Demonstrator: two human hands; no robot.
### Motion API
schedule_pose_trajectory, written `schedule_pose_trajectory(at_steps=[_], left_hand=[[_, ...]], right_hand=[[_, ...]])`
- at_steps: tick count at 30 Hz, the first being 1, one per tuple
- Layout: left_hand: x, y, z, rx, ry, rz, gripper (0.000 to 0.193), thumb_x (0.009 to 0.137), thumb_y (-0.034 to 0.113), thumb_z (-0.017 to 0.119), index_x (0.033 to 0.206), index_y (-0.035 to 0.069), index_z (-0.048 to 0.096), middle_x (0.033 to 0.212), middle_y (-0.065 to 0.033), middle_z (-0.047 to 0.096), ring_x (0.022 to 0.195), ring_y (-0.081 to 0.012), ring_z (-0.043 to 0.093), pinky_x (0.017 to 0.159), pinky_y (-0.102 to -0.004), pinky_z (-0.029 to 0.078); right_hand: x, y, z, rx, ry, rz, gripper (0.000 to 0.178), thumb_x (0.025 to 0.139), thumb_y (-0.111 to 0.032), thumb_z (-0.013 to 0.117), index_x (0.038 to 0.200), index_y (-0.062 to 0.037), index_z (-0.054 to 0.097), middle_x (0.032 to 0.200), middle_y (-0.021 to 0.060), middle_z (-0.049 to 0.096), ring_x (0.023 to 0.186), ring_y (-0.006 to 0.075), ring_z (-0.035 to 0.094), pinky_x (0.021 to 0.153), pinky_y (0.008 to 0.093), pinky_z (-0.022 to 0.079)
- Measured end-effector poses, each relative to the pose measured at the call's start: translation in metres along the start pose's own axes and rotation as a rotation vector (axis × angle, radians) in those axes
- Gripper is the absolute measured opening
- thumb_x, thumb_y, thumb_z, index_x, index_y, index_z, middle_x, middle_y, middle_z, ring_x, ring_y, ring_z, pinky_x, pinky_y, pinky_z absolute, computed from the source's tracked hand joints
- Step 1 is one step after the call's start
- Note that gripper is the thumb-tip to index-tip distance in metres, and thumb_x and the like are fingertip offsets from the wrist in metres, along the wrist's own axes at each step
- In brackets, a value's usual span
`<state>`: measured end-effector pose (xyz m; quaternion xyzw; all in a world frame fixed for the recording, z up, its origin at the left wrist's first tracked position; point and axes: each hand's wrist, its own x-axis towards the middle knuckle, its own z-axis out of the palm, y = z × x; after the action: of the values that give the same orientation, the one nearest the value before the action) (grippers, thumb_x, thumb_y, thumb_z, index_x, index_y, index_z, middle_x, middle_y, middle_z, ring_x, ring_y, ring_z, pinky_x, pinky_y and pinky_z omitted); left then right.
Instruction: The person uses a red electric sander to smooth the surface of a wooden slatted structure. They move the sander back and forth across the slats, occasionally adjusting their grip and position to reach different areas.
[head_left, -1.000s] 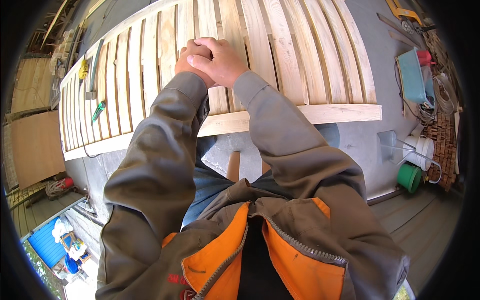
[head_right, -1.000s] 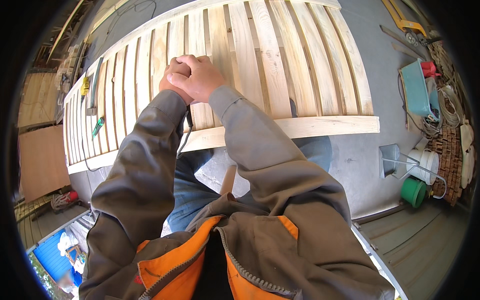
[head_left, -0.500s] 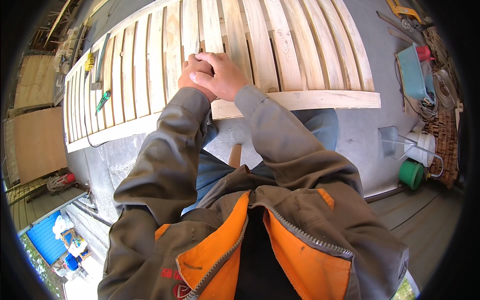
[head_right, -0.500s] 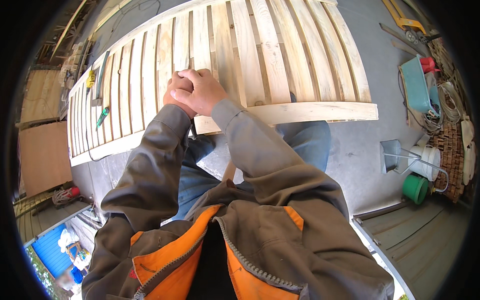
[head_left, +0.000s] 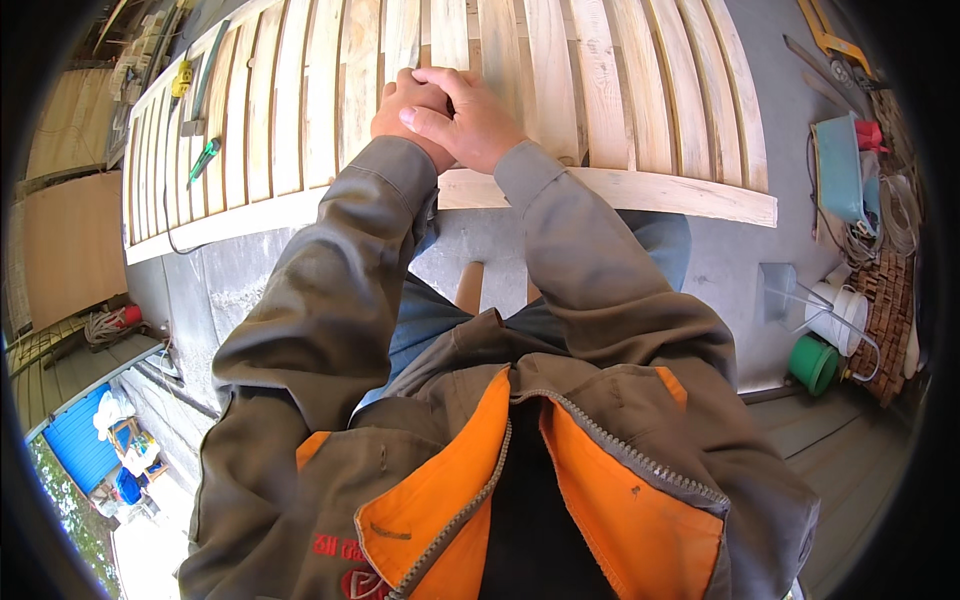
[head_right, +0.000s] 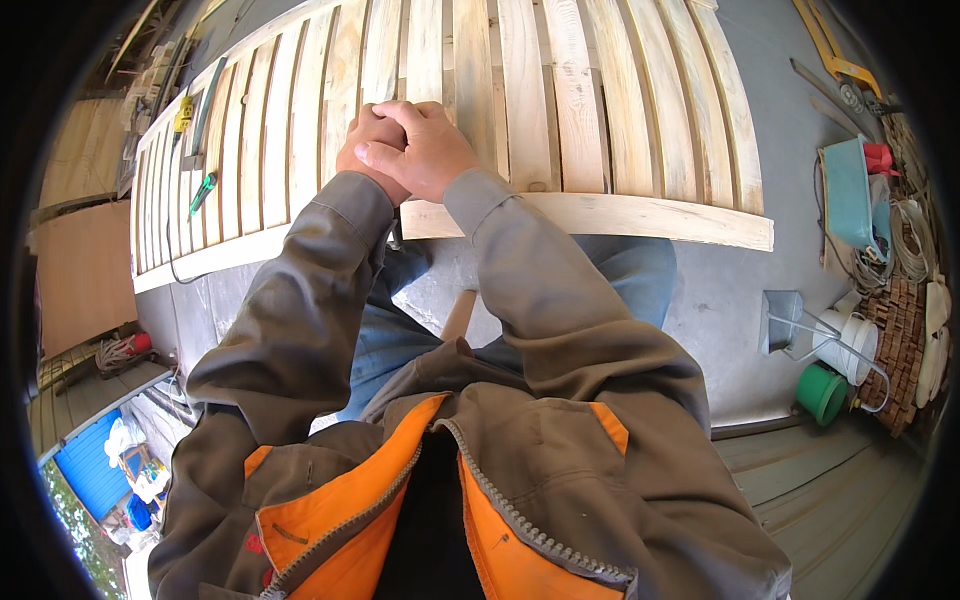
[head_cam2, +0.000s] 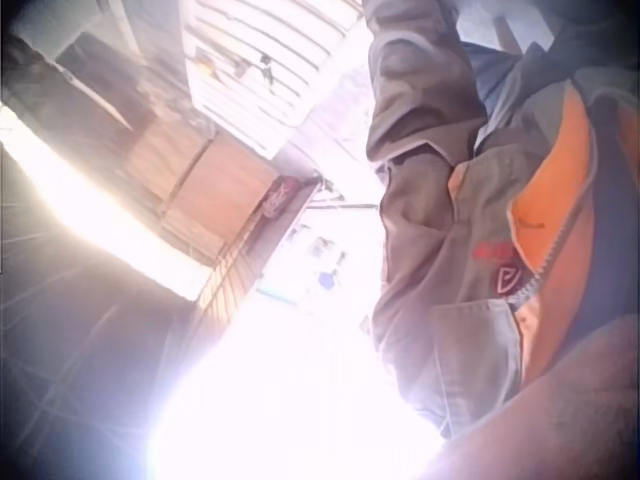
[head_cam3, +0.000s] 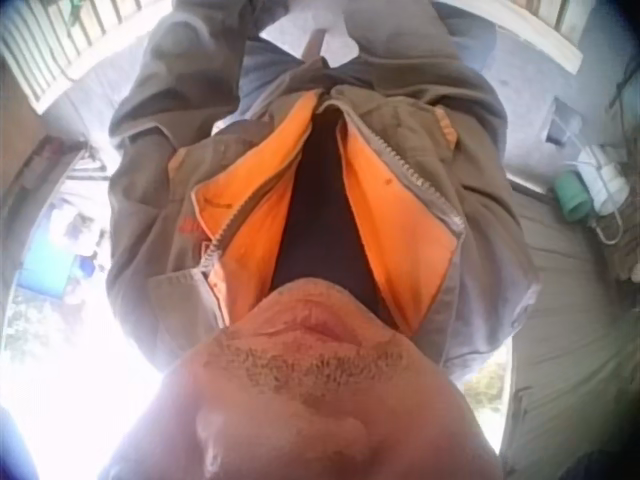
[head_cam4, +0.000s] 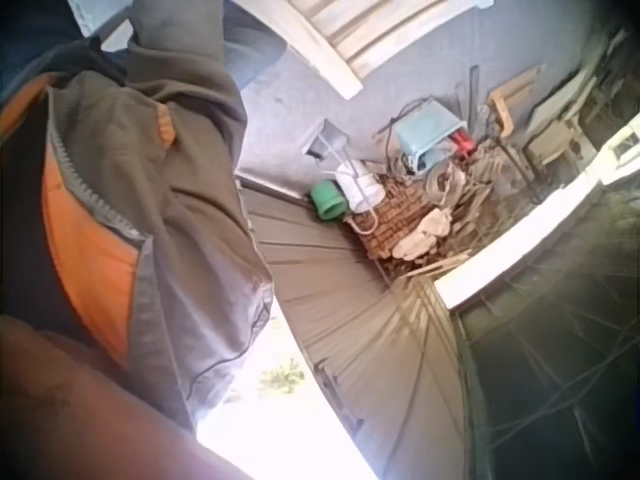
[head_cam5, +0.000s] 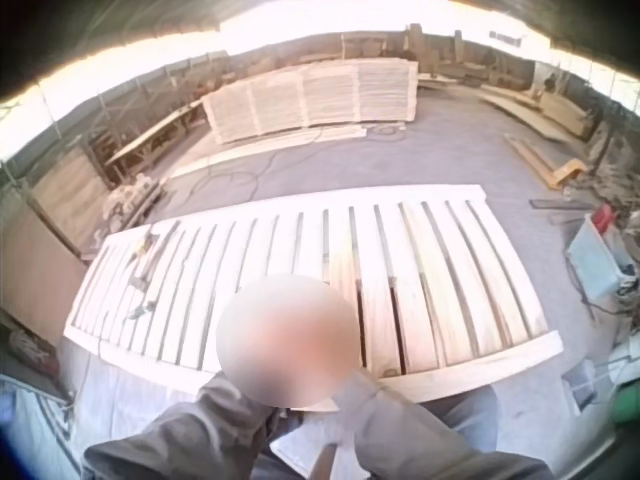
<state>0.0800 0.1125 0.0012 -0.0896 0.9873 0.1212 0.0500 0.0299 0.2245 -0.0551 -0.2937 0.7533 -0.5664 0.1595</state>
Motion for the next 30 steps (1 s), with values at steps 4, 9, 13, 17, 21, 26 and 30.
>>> schedule_pose_trajectory(at_steps=[4,9,13,17,21,26,30], left_hand=[[0.002,-0.002,0.01,0.018,0.02,0.007,0.048,0.084,0.037,0.082,0.129,0.022,0.076,0.137,-0.0215,0.059,0.126,-0.0413,0.058,0.101,-0.0487,0.06],[0.008,-0.006,0.024,0.01,-0.022,-0.001,0.04,0.087,0.034,0.077,0.125,0.021,0.077,0.132,-0.0184,0.064,0.125,-0.0404,0.059,0.1,-0.0489,0.059],[0.005,0.002,0.023,-0.039,0.011,0.034,0.031,0.09,0.028,0.073,0.119,0.019,0.078,0.123,-0.0136,0.073,0.123,-0.0415,0.057,0.101,-0.0496,0.055],[0.007,0.001,0.033,-0.013,0.001,0.031,0.036,0.088,0.031,0.074,0.121,0.018,0.078,0.129,-0.0166,0.068,0.125,-0.0414,0.058,0.102,-0.0492,0.057],[0.004,0.006,0.02,0.005,-0.043,0.038,0.042,0.088,0.037,0.076,0.125,0.018,0.078,0.14,-0.0228,0.058,0.131,-0.0423,0.057,0.102,-0.049,0.06],[0.003,-0.005,0.038,-0.012,0.071,0.058,0.027,0.088,0.026,0.074,0.112,0.015,0.081,0.121,-0.0145,0.073,0.123,-0.0397,0.055,0.101,-0.0487,0.055],[0.002,-0.002,0.035,-0.017,0.056,0.077,0.026,0.088,0.026,0.074,0.111,0.015,0.081,0.119,-0.0134,0.074,0.123,-0.0396,0.055,0.101,-0.0482,0.055]], right_hand=[[-0.005,0.0,-0.002,-0.004,0.0,0.01,0.072,0.098,-0.052,0.076,0.154,-0.0098,0.056,0.149,0.0244,0.054,0.134,0.0378,0.059,0.112,0.045,0.052],[-0.012,0.004,-0.006,0.024,-0.025,0.012,0.072,0.099,-0.052,0.075,0.154,-0.0095,0.055,0.151,0.0234,0.053,0.137,0.0371,0.058,0.115,0.0447,0.05],[-0.012,0.007,-0.016,0.01,-0.043,-0.02,0.071,0.1,-0.051,0.075,0.153,-0.009,0.055,0.148,0.0231,0.056,0.136,0.0362,0.059,0.114,0.0448,0.05],[-0.014,0.01,-0.019,0.016,-0.035,-0.043,0.07,0.1,-0.051,0.075,0.152,-0.0086,0.056,0.144,0.0232,0.059,0.134,0.0354,0.06,0.112,0.0449,0.051],[-0.014,0.016,-0.012,-0.002,0.015,-0.085,0.071,0.095,-0.053,0.08,0.149,-0.0109,0.061,0.141,0.0253,0.057,0.127,0.0373,0.062,0.107,0.044,0.055],[-0.018,0.016,-0.007,-0.007,0.03,-0.094,0.071,0.095,-0.053,0.08,0.15,-0.0119,0.061,0.144,0.0245,0.056,0.126,0.0378,0.064,0.106,0.0441,0.056],[-0.02,0.013,-0.011,-0.011,0.012,-0.077,0.07,0.098,-0.052,0.077,0.151,-0.0097,0.058,0.142,0.024,0.058,0.13,0.0358,0.062,0.109,0.0448,0.053]])
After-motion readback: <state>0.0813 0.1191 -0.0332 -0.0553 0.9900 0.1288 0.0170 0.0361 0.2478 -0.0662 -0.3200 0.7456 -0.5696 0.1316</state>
